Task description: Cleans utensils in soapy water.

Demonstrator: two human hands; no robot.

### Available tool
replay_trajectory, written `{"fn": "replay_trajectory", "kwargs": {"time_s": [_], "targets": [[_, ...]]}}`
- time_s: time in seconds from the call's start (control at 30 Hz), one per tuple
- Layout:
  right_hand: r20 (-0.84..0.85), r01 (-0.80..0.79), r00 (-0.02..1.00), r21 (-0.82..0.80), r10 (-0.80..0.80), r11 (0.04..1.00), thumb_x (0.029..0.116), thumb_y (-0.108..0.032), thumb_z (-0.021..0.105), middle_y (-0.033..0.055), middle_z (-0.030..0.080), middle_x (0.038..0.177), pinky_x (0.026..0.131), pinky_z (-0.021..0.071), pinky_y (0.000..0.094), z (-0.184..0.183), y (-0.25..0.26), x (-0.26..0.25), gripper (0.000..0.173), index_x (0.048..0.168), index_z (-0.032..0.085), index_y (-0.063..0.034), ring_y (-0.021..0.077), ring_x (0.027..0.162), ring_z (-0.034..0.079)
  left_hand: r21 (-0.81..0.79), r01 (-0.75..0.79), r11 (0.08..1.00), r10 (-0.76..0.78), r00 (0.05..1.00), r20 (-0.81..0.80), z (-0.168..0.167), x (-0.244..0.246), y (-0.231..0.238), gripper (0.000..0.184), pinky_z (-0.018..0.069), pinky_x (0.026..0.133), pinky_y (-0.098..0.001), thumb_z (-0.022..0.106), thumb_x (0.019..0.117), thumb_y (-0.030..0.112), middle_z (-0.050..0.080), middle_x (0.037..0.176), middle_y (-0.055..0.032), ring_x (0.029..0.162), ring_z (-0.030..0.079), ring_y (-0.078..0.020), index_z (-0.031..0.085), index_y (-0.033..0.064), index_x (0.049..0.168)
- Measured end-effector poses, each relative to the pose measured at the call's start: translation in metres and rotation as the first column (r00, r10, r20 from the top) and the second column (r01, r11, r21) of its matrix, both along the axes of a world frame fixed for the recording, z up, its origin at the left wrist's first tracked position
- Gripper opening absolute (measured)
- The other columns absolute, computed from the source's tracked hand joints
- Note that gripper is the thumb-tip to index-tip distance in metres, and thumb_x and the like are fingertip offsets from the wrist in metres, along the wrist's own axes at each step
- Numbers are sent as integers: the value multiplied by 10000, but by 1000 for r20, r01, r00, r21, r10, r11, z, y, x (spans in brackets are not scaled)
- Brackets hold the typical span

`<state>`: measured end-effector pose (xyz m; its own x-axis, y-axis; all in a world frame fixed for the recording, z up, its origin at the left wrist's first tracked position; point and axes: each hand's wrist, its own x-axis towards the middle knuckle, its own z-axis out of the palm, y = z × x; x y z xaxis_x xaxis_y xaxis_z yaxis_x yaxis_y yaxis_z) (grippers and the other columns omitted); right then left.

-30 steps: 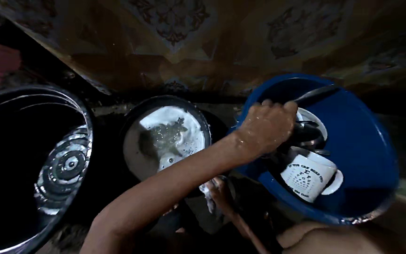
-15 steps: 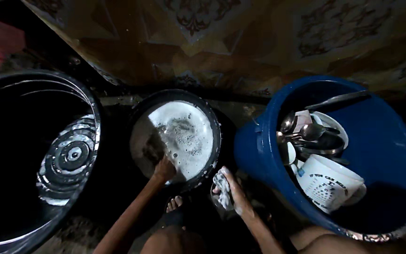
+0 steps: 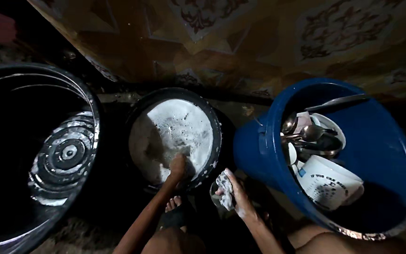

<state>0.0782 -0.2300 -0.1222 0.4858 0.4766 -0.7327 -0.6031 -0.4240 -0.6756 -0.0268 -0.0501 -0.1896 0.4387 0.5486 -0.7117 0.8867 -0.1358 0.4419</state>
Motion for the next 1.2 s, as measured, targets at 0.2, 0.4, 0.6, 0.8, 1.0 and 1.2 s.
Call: {"fn": "replay_trajectory", "kwargs": {"time_s": [0.2,0.4,0.6,0.8,1.0,1.2], "targets": [[-117,161,981,73,-152,984,1126,-364,275,32,677,738,575,591,274,18,28,9,441,1034,589,-68,132,630,687,-354,-333,874,462,794,394,9,-31,28,306,478,672,-239,421,1109,186,601,901,-73,736,558,-81,584,-49,1220],[56,-129,991,84,124,988,1077,-125,420,63,661,972,539,513,217,14,60,25,324,1336,568,2,81,648,610,-526,-429,735,661,627,412,41,-45,34,306,481,509,-201,341,1123,156,532,652,19,507,529,-58,550,-44,1222],[301,-230,929,14,215,973,1071,-303,509,200,547,1386,874,540,370,1,113,49,559,1545,369,-41,222,1090,613,-504,-309,806,564,657,500,79,-56,45,298,489,528,-201,352,1113,145,530,645,42,513,529,-51,597,-12,1176],[-130,-42,989,241,75,970,1083,-246,464,15,599,712,475,495,188,9,140,61,219,1052,587,-67,65,537,572,-634,-328,701,704,463,539,73,-53,52,347,491,523,-196,269,1128,212,523,647,47,518,520,-51,570,41,1102],[-479,345,848,170,-229,923,1108,-306,355,37,637,777,405,454,175,32,134,-23,317,1109,570,-73,56,500,562,-663,-489,566,797,118,593,52,-2,40,424,511,648,-227,237,1136,313,624,967,-17,711,591,-71,516,35,1293],[-374,315,890,97,-259,944,1091,-305,435,-3,551,667,414,436,185,22,121,-54,293,966,595,-94,50,477,506,-855,-413,315,878,-216,427,74,20,33,440,527,626,-220,175,1137,249,511,589,62,556,564,-74,493,135,854]]}}
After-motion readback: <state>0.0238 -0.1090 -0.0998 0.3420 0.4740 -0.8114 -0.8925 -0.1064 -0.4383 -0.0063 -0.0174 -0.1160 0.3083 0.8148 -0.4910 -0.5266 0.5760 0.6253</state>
